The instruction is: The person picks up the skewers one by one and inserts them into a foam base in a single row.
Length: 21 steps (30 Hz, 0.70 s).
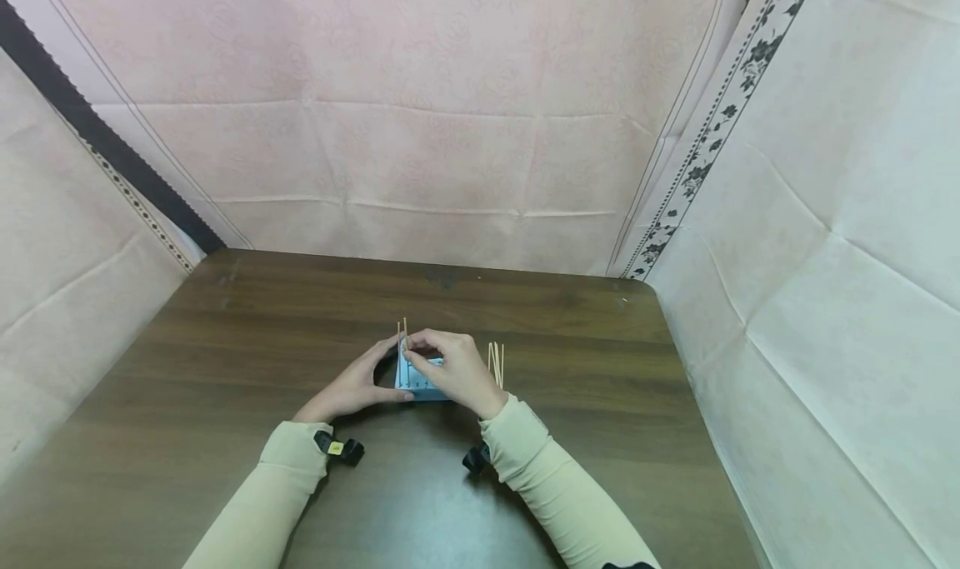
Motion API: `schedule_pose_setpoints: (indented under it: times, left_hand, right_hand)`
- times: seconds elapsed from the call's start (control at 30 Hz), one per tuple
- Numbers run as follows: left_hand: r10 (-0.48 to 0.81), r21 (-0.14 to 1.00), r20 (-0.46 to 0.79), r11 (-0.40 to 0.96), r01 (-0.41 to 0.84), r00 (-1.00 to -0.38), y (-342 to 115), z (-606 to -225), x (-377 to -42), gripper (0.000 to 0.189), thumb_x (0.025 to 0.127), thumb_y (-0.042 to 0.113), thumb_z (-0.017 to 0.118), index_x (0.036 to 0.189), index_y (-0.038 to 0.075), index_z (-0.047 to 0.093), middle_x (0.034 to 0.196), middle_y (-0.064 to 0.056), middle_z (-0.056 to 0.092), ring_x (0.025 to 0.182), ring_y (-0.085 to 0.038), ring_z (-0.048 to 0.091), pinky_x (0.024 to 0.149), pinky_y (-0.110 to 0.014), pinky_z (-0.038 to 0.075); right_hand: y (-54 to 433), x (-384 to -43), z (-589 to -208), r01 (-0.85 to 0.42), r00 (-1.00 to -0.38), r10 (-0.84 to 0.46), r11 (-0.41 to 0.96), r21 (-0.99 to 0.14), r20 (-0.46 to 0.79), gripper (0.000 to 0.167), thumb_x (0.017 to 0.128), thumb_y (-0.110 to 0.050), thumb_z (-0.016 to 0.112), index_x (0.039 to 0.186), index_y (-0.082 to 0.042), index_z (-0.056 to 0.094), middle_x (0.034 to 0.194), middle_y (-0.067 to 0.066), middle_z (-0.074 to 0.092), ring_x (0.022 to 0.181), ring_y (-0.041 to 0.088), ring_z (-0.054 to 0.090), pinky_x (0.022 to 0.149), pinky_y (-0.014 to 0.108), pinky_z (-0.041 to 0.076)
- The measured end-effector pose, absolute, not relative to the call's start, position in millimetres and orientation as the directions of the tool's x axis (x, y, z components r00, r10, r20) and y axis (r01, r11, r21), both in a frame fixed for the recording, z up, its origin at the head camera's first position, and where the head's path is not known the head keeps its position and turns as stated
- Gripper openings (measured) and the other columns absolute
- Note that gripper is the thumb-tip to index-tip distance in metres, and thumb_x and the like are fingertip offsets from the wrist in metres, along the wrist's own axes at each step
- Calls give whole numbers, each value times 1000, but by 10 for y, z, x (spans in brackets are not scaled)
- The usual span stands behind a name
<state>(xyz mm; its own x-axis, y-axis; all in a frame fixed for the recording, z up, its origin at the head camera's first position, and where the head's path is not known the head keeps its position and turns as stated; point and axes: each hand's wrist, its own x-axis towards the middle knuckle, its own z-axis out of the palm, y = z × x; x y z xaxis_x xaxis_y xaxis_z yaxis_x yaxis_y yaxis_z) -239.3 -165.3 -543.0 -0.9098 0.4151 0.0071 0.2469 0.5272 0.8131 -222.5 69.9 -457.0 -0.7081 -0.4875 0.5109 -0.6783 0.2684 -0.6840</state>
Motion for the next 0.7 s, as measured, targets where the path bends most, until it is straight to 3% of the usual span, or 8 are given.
schedule_pose_setpoints:
  times: [0.17, 0.47, 0.7]
  left_hand:
    - [417, 809, 14, 530, 256, -909, -1651, -5419, -2396, 113, 73, 63, 83, 162, 30, 22, 163, -1, 25, 148, -29, 25, 111, -65, 28]
    - [413, 807, 12, 534, 253, -911, -1652, -5434, -2390, 111, 72, 64, 82, 161, 34, 22, 163, 0, 26, 148, -29, 26, 110, -66, 28]
    - [414, 811, 15, 527, 253, -910, -1647, -5447, -2390, 109, 72, 64, 82, 160, 40, 21, 163, 0, 26, 148, -29, 25, 111, -66, 28]
  right_hand:
    - [703, -2238, -4617, -684, -706, -488, 280, -674, 514, 9, 96, -17, 71, 103, -12, 74, 97, -7, 73, 87, 1, 68, 78, 22, 56]
    - [691, -2235, -4649, -696, -693, -485, 257, -670, 534, 12, 94, -13, 73, 104, -6, 74, 97, -4, 73, 87, 4, 69, 78, 24, 57]
    - [695, -2241, -4676, -681, -706, -477, 254, -687, 523, 10, 95, -15, 72, 104, -11, 74, 98, -6, 73, 89, 3, 69, 80, 23, 56]
